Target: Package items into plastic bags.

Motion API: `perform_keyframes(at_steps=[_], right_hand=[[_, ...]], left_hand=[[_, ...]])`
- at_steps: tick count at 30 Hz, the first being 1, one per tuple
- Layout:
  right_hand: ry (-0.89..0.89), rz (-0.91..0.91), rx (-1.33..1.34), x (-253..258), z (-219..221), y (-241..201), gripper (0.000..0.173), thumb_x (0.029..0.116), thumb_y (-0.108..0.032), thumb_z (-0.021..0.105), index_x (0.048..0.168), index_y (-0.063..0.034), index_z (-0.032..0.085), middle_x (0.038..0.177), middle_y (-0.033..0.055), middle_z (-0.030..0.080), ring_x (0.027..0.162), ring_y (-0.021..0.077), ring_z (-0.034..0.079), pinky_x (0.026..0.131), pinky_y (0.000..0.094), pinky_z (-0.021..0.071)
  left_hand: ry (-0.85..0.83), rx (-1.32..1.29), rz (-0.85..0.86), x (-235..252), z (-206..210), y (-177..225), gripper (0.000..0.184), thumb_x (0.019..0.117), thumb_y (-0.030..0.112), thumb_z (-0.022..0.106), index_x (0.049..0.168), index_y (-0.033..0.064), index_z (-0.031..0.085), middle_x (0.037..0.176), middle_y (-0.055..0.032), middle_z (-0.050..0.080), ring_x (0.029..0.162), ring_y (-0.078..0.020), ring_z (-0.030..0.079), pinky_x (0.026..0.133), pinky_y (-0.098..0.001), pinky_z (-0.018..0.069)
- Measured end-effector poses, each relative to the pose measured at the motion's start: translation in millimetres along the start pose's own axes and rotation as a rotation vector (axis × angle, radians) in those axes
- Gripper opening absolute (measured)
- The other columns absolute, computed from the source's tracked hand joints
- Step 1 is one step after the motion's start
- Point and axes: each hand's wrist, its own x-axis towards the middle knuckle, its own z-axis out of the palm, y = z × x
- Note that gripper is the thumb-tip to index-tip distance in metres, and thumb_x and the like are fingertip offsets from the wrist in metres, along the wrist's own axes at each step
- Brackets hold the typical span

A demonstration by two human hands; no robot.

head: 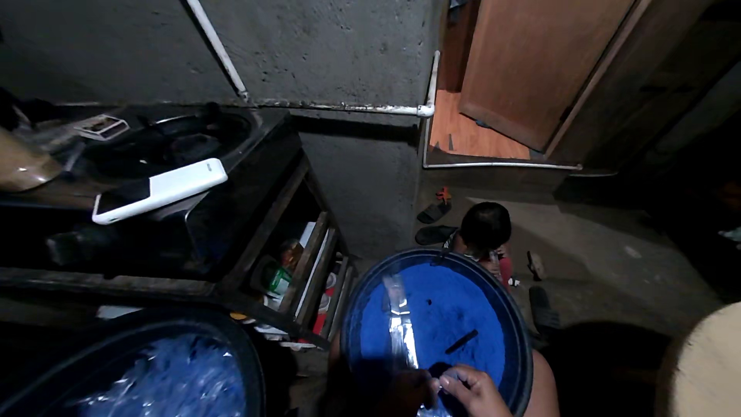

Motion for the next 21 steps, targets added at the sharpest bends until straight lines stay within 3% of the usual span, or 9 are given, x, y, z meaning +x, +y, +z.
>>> perform_keyframes(at_steps=[2,6,11,13,15,17,18,19,21], right_hand=[[0.019,-0.008,-0.021,0.6,-2.0,-1.6,0.014,0.0930,-0.008,0.068,0.098,0.0006,0.077,0.094,0.0085,0.072,0.085,0.0100,0.067,0.081,0.0276,0.0556],[0.042,-0.015,-0.036,4.1,-1.0,4.5,0.028,0.0970,-0.022,0.067,0.078,-0.0014,0.070,0.073,0.0009,0.065,0.068,0.0032,0.059,0.067,0.0231,0.0506],[-0.039,-0.058,-0.044,6.6,-7.3,0.9,0.015,0.0941,-0.012,0.068,0.095,-0.0006,0.077,0.091,0.0067,0.072,0.088,0.0089,0.067,0.083,0.0269,0.0550],[-0.013,-0.047,-0.059,7.4,-8.3,2.4,0.019,0.0912,-0.019,0.073,0.085,-0.0011,0.074,0.083,0.0041,0.069,0.078,0.0060,0.062,0.074,0.0249,0.0524],[0.083,-0.054,-0.072,9.9,-11.7,7.6,0.030,0.0919,-0.028,0.073,0.076,-0.0026,0.069,0.075,0.0008,0.063,0.070,0.0043,0.057,0.067,0.0246,0.0488],[0.241,-0.071,-0.176,15.4,-25.6,9.4,0.026,0.0966,-0.027,0.068,0.088,-0.0034,0.074,0.085,0.0038,0.070,0.080,0.0098,0.065,0.077,0.0311,0.0556],[0.299,-0.066,-0.294,19.9,-36.0,9.7,0.024,0.0988,-0.024,0.065,0.099,-0.0017,0.076,0.096,0.0100,0.073,0.091,0.0188,0.070,0.086,0.0401,0.0574],[0.326,-0.030,-0.426,25.0,-46.1,10.5,0.024,0.1004,-0.020,0.063,0.107,-0.0004,0.075,0.106,0.0155,0.073,0.099,0.0275,0.070,0.092,0.0480,0.0562],[0.286,0.111,-0.657,35.8,-59.6,11.5,0.026,0.1024,-0.016,0.061,0.122,-0.0033,0.072,0.119,0.0200,0.068,0.110,0.0350,0.067,0.098,0.0531,0.0526]], left_hand=[[0.011,-0.022,0.036,1.1,1.0,-5.2,0.027,0.1041,0.016,0.053,0.109,-0.0081,0.065,0.091,-0.0102,0.069,0.081,-0.0115,0.064,0.081,-0.0316,0.0538],[0.022,-0.055,0.062,2.5,1.7,-7.6,0.026,0.1026,0.017,0.055,0.102,-0.0066,0.066,0.085,-0.0065,0.068,0.077,-0.0091,0.064,0.079,-0.0303,0.0548],[-0.032,-0.114,0.089,8.2,1.1,-18.8,0.030,0.1024,0.015,0.054,0.117,-0.0100,0.062,0.095,-0.0116,0.070,0.085,-0.0128,0.066,0.085,-0.0326,0.0546],[-0.049,-0.134,0.099,9.7,1.0,-17.9,0.033,0.1019,0.015,0.054,0.124,-0.0091,0.059,0.094,-0.0091,0.069,0.082,-0.0115,0.066,0.082,-0.0310,0.0557],[-0.037,-0.089,0.111,10.5,1.3,-12.4,0.035,0.1032,0.021,0.053,0.119,-0.0084,0.063,0.091,-0.0095,0.071,0.080,-0.0115,0.066,0.080,-0.0317,0.0552],[0.000,-0.035,0.105,10.3,-1.1,-2.5,0.036,0.1040,0.025,0.052,0.114,-0.0071,0.065,0.088,-0.0096,0.070,0.078,-0.0120,0.065,0.079,-0.0324,0.0542],[0.037,-0.039,0.085,9.7,-2.7,1.5,0.034,0.1041,0.023,0.051,0.112,-0.0063,0.066,0.086,-0.0077,0.070,0.077,-0.0109,0.064,0.079,-0.0318,0.0536],[0.086,-0.071,0.067,8.9,-4.0,4.0,0.030,0.1042,0.021,0.051,0.109,-0.0048,0.066,0.083,-0.0043,0.068,0.075,-0.0084,0.063,0.078,-0.0294,0.0534],[0.200,-0.185,0.051,8.6,-5.4,5.1,0.023,0.1036,0.016,0.052,0.101,-0.0011,0.067,0.077,0.0018,0.066,0.069,-0.0045,0.063,0.072,-0.0249,0.0549]])
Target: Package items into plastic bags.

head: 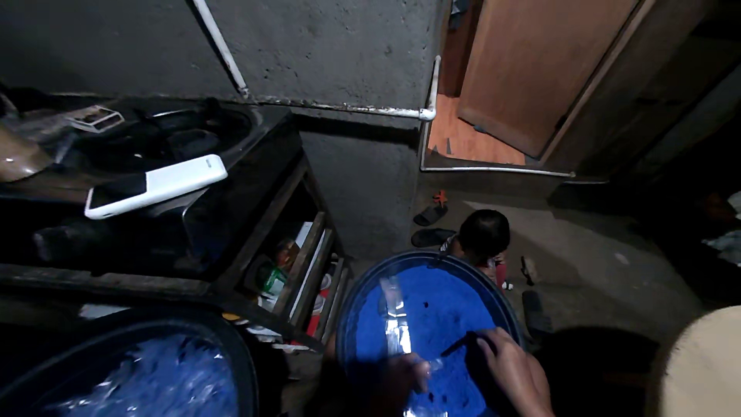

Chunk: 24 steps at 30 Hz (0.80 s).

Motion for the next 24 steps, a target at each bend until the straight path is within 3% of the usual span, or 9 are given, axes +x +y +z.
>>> perform_keyframes(at_steps=[3,7,9,12,16,20,24], right_hand=[[-0.092,0.049,-0.191,17.8,14.2,8.6,0.032,0.1027,-0.018,0.060,0.132,-0.0082,0.068,0.128,0.0207,0.063,0.111,0.0358,0.067,0.096,0.0513,0.0546],[-0.151,0.099,-0.269,22.4,32.1,9.0,0.035,0.1024,-0.021,0.060,0.134,-0.0091,0.067,0.130,0.0197,0.062,0.109,0.0357,0.068,0.094,0.0491,0.0558],[-0.116,0.054,-0.200,19.1,37.0,10.4,0.033,0.1003,-0.019,0.065,0.130,-0.0057,0.069,0.127,0.0214,0.063,0.109,0.0370,0.067,0.094,0.0507,0.0555],[-0.059,-0.029,0.047,13.6,39.1,11.4,0.025,0.0966,-0.017,0.070,0.114,0.0011,0.072,0.116,0.0203,0.068,0.107,0.0340,0.068,0.097,0.0502,0.0542],[-0.085,0.001,0.303,12.9,37.3,8.2,0.022,0.0971,-0.014,0.068,0.115,-0.0017,0.070,0.100,0.0137,0.072,0.090,0.0228,0.069,0.087,0.0425,0.0565],[-0.037,-0.055,0.237,13.9,31.5,7.4,0.025,0.0983,-0.014,0.068,0.120,-0.0026,0.073,0.115,0.0156,0.073,0.107,0.0273,0.071,0.099,0.0464,0.0541],[-0.197,0.000,0.294,13.2,37.5,9.4,0.030,0.0972,-0.021,0.070,0.123,-0.0058,0.073,0.115,0.0139,0.073,0.106,0.0240,0.069,0.099,0.0435,0.0536]], left_hand=[[0.096,-0.119,0.091,4.5,-6.0,-8.3,0.020,0.1015,0.014,0.054,0.093,0.0035,0.068,0.074,0.0047,0.068,0.067,-0.0043,0.065,0.070,-0.0240,0.0569],[0.153,-0.172,0.173,5.7,-16.7,-11.3,0.015,0.0994,0.013,0.059,0.100,0.0015,0.069,0.081,0.0005,0.072,0.074,-0.0091,0.068,0.075,-0.0286,0.0583],[0.213,-0.224,0.150,3.4,-19.3,-3.8,0.011,0.0987,0.009,0.059,0.097,0.0025,0.068,0.078,0.0014,0.071,0.071,-0.0081,0.068,0.072,-0.0266,0.0579],[0.323,-0.173,0.059,3.3,-21.4,8.4,0.019,0.1019,0.009,0.053,0.089,0.0029,0.067,0.071,0.0021,0.067,0.065,-0.0067,0.064,0.067,-0.0245,0.0549],[0.305,-0.181,0.079,7.7,-24.4,10.9,0.014,0.1008,0.006,0.055,0.098,0.0009,0.067,0.078,0.0009,0.071,0.071,-0.0071,0.068,0.071,-0.0253,0.0571],[0.265,-0.217,0.082,8.5,-25.0,15.8,0.017,0.0999,0.003,0.056,0.110,-0.0013,0.068,0.083,0.0004,0.072,0.073,-0.0075,0.069,0.074,-0.0253,0.0587],[0.216,-0.183,0.056,8.7,-23.5,21.1,0.014,0.1013,0.005,0.055,0.105,0.0004,0.068,0.080,0.0018,0.071,0.071,-0.0059,0.067,0.072,-0.0241,0.0576]])
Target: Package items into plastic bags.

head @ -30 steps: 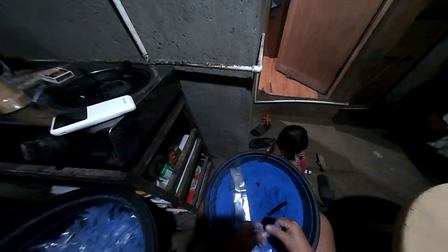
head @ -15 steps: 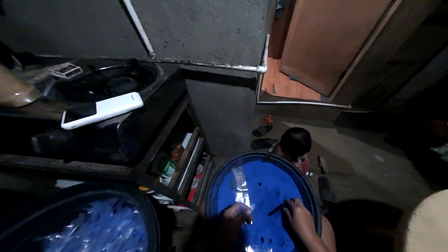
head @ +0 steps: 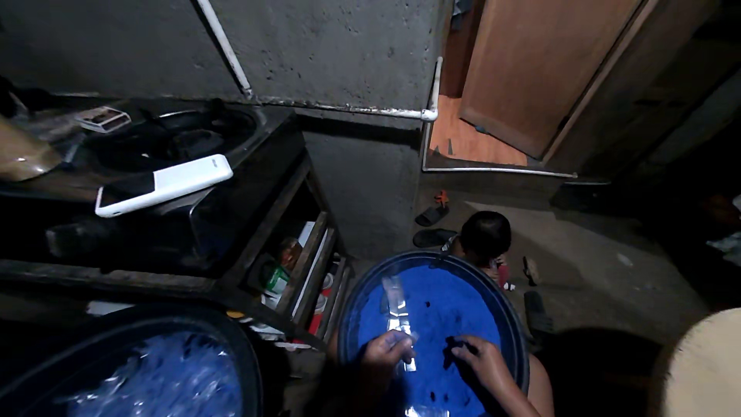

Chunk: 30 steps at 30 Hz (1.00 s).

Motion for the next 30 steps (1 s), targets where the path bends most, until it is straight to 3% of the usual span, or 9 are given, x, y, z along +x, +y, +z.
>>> perform_keyframes(at_steps=[6,10,16,18,23,30], right_hand=[[-0.055,0.042,0.154,-0.3,4.6,4.8,0.025,0.0942,-0.013,0.072,0.118,-0.0057,0.074,0.104,0.0089,0.074,0.093,0.0140,0.069,0.089,0.0343,0.0561],[0.119,0.132,0.215,-1.4,3.9,7.7,0.023,0.0921,-0.016,0.076,0.111,-0.0034,0.073,0.092,0.0088,0.071,0.083,0.0161,0.066,0.081,0.0379,0.0551],[0.241,0.232,0.624,-2.1,2.3,17.0,0.018,0.0931,-0.005,0.073,0.108,0.0045,0.069,0.076,0.0075,0.068,0.065,0.0125,0.065,0.064,0.0284,0.0576],[0.236,0.268,0.789,-2.5,2.5,18.1,0.017,0.0955,-0.002,0.068,0.110,0.0063,0.065,0.077,0.0082,0.068,0.063,0.0121,0.064,0.062,0.0264,0.0574],[0.203,0.350,1.113,-11.1,-4.4,-4.7,0.018,0.1012,-0.001,0.058,0.118,0.0048,0.062,0.091,0.0095,0.071,0.072,0.0127,0.069,0.067,0.0257,0.0601],[0.204,0.170,1.242,-26.4,-24.8,-56.6,0.016,0.1027,0.001,0.052,0.112,0.0018,0.065,0.090,0.0084,0.073,0.071,0.0111,0.070,0.065,0.0229,0.0597]], left_hand=[[0.032,0.063,-0.028,-2.3,3.0,0.7,0.015,0.1011,0.009,0.056,0.093,0.0016,0.067,0.073,0.0014,0.067,0.067,-0.0068,0.064,0.068,-0.0253,0.0547],[0.028,0.147,-0.035,-2.1,3.7,1.0,0.017,0.1026,0.012,0.056,0.097,0.0017,0.068,0.076,0.0020,0.068,0.069,-0.0051,0.064,0.070,-0.0246,0.0545],[-0.044,0.132,0.026,-2.3,1.7,-10.7,0.013,0.0964,0.007,0.065,0.107,0.0007,0.071,0.088,0.0003,0.072,0.079,-0.0050,0.067,0.078,-0.0248,0.0571],[-0.058,0.094,-0.001,-3.1,2.0,-10.6,0.016,0.0934,0.005,0.068,0.109,0.0006,0.069,0.089,-0.0004,0.073,0.078,-0.0058,0.068,0.075,-0.0246,0.0576],[-0.080,0.024,-0.004,-6.2,2.9,-7.2,0.010,0.0933,0.002,0.067,0.103,0.0015,0.069,0.085,0.0009,0.073,0.076,-0.0055,0.068,0.074,-0.0237,0.0579],[-0.115,-0.052,0.055,-9.0,8.3,-3.7,0.015,0.0892,0.001,0.071,0.104,0.0014,0.069,0.086,0.0005,0.073,0.077,-0.0057,0.069,0.073,-0.0232,0.0576]])
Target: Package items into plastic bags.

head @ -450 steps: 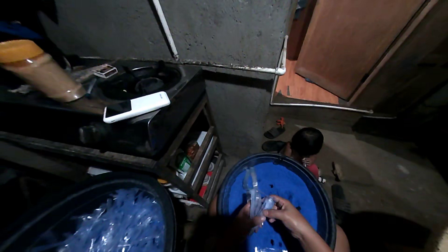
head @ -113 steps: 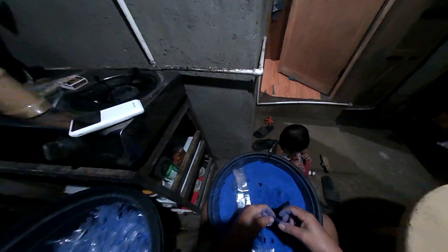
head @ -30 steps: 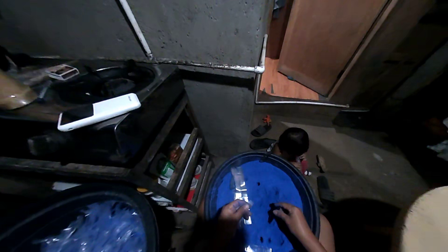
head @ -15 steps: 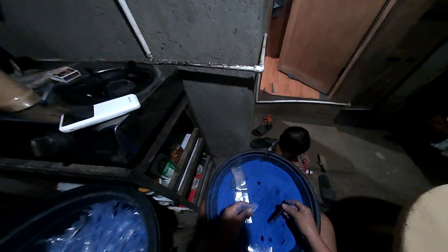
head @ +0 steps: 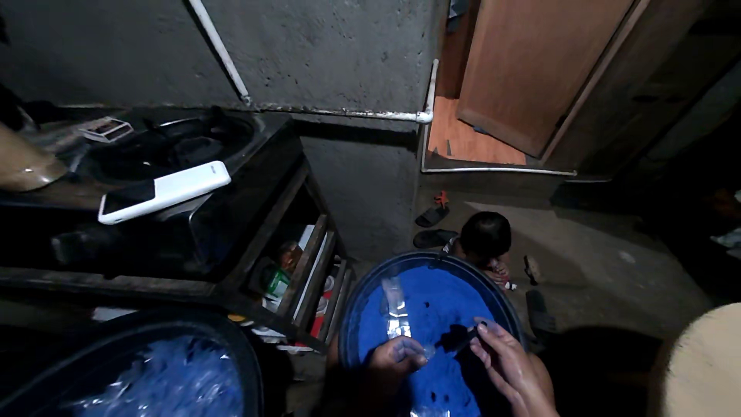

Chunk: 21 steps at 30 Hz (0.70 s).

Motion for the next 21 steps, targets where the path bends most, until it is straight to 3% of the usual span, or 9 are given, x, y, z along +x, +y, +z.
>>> perform_keyframes(at_steps=[14,21], right_hand=[[-0.010,-0.050,-0.001,-8.7,16.6,-11.6,0.014,0.1008,0.003,0.053,0.107,0.0021,0.066,0.087,0.0096,0.073,0.069,0.0124,0.070,0.064,0.0238,0.0602],[-0.036,-0.102,-0.100,-10.9,17.2,-9.0,0.013,0.0970,0.003,0.059,0.107,0.0018,0.066,0.086,0.0083,0.073,0.071,0.0126,0.070,0.066,0.0253,0.0605]], left_hand=[[-0.069,-0.090,0.077,-4.8,4.6,7.8,0.023,0.0853,-0.004,0.072,0.106,0.0035,0.065,0.089,0.0018,0.072,0.083,-0.0062,0.069,0.078,-0.0241,0.0589],[-0.112,0.011,0.109,-5.0,4.0,5.5,0.023,0.0869,0.005,0.075,0.107,0.0035,0.065,0.090,0.0026,0.072,0.083,-0.0057,0.069,0.078,-0.0244,0.0584]])
